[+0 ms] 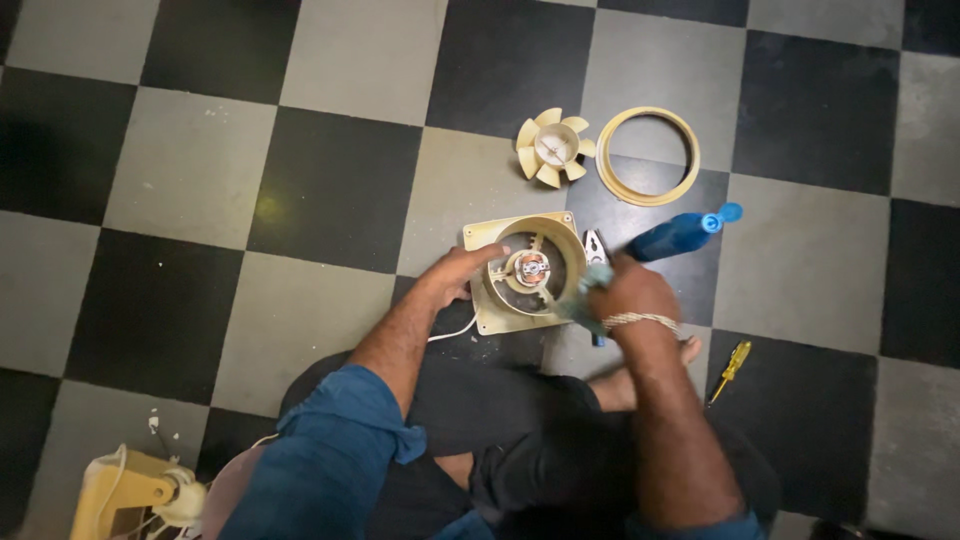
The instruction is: The person disassembles a ceiling fan motor housing, removes the motor, and applies lubricant to the motor shaft using a blue bottle. They use a screwdriver and pliers to remove screws and components, then wipe parts with a cloth.
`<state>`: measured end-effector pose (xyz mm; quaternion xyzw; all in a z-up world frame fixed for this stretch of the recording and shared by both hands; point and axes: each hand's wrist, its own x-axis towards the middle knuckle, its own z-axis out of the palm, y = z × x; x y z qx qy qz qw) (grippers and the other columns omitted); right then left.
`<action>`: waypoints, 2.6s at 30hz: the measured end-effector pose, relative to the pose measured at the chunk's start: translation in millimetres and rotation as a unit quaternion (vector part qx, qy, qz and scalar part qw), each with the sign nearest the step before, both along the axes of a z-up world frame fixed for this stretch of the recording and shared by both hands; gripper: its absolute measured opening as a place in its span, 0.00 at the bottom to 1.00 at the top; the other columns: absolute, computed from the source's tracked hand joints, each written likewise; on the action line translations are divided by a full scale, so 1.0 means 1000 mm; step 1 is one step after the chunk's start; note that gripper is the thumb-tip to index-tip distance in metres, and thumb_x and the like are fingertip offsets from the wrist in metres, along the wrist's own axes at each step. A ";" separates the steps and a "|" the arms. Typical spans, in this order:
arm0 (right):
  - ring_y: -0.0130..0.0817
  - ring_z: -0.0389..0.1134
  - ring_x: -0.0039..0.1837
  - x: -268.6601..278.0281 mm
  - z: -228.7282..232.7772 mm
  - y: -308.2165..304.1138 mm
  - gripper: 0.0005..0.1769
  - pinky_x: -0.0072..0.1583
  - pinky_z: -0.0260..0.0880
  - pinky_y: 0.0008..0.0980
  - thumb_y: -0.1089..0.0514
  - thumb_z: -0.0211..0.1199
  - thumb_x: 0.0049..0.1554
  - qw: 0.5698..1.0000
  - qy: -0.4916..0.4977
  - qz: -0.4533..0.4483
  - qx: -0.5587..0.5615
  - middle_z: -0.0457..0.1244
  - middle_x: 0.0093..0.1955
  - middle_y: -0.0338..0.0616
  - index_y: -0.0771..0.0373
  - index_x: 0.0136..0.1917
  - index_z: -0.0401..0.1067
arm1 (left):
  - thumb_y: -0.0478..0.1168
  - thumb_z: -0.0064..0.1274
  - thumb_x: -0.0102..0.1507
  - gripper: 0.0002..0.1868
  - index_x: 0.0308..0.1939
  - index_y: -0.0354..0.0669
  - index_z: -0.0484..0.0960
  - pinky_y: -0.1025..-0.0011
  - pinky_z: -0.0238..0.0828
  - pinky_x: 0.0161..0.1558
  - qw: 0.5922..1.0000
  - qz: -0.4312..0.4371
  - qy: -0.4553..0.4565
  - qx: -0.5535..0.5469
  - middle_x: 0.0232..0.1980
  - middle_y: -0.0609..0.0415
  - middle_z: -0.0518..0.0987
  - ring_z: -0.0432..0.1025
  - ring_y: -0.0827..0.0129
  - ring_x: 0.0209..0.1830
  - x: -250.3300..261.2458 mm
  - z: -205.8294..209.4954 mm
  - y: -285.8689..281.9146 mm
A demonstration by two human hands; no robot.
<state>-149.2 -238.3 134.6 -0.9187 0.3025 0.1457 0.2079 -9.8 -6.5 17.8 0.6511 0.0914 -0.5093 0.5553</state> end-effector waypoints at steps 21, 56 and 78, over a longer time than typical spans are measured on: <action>0.50 0.63 0.73 -0.002 0.011 -0.020 0.55 0.73 0.62 0.49 0.18 0.39 0.58 0.468 -0.325 -0.193 0.799 0.58 0.77 0.54 0.63 0.79 0.58 | 0.60 0.71 0.54 0.61 0.77 0.55 0.43 0.38 0.46 0.78 0.441 -0.109 -0.881 -0.134 0.69 0.42 0.60 0.58 0.41 0.72 -0.048 0.127 0.023; 0.52 0.63 0.72 -0.012 0.001 -0.044 0.55 0.72 0.63 0.50 0.19 0.41 0.58 0.403 -0.329 -0.234 0.821 0.58 0.75 0.57 0.66 0.78 0.57 | 0.52 0.48 0.75 0.34 0.79 0.69 0.46 0.29 0.40 0.75 0.369 -0.037 -0.921 -0.119 0.64 0.51 0.63 0.62 0.50 0.68 -0.082 0.122 0.025; 0.53 0.63 0.72 -0.014 0.000 -0.040 0.56 0.72 0.63 0.51 0.19 0.42 0.58 0.394 -0.331 -0.232 0.826 0.59 0.74 0.59 0.67 0.78 0.56 | 0.56 0.33 0.72 0.28 0.77 0.65 0.53 0.29 0.34 0.72 0.452 -0.053 -0.880 -0.139 0.59 0.50 0.67 0.63 0.48 0.65 -0.074 0.120 0.034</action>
